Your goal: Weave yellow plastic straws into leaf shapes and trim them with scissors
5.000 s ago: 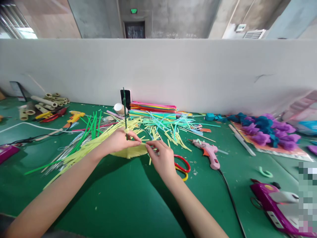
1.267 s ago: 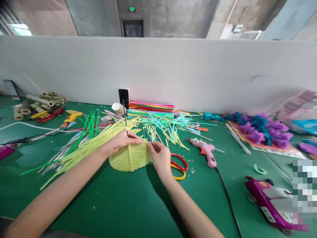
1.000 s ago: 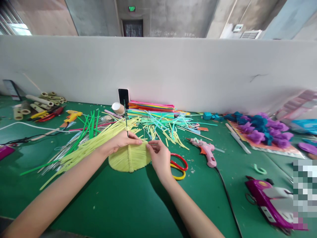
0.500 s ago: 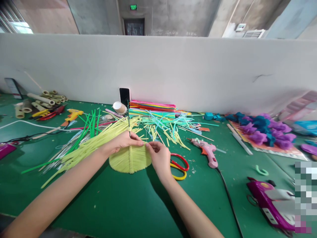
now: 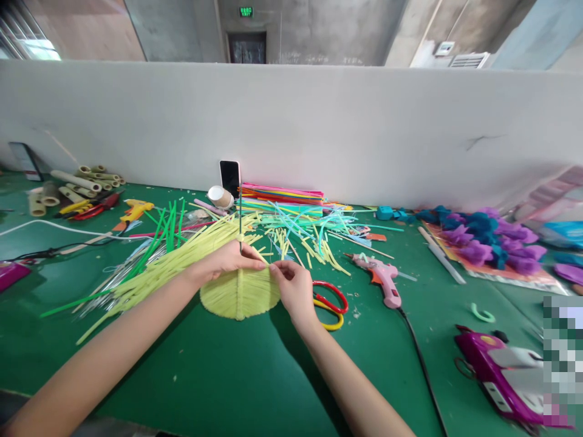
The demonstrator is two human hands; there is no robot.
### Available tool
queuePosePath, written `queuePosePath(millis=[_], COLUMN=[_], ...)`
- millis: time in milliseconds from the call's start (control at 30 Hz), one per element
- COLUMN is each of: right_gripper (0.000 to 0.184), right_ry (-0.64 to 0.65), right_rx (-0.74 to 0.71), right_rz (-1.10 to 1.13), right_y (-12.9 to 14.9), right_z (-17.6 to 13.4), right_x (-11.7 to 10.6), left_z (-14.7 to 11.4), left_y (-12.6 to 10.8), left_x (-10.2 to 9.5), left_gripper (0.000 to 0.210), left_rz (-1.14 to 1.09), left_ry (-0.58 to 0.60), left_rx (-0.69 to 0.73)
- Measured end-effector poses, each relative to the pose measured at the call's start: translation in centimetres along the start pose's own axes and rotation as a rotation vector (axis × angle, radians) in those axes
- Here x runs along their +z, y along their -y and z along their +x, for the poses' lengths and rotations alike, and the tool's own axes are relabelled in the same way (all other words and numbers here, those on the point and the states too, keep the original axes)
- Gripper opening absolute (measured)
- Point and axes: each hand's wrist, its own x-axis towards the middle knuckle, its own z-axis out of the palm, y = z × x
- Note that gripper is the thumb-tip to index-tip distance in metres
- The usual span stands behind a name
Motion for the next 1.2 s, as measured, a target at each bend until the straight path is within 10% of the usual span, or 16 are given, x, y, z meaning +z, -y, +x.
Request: queuePosePath(millis=[533,700,1200], right_gripper=[0.038,0.033,0.038], right_ry=[0.310,0.222,-0.040], right_rx=[0.102,0.008,-0.102], right_rz=[0.076,0.064,-0.039], right_y=[0.4,0.2,1.0], right_z=[-0.1,-0.1,-0.6], right_x=[-1.0,-1.0,-0.8], left_z=[-0.4,-0.5,-1.0], left_y=[0.6,0.5,0.2], left_x=[-2.0,-1.8,0.1], left_gripper=[0.033,0.043,0.055], left_rz=[-0.049,-0.147,0.270], left_ry=[0.061,0.051,-0.520], left_rx=[-0.053,0.005,0.282])
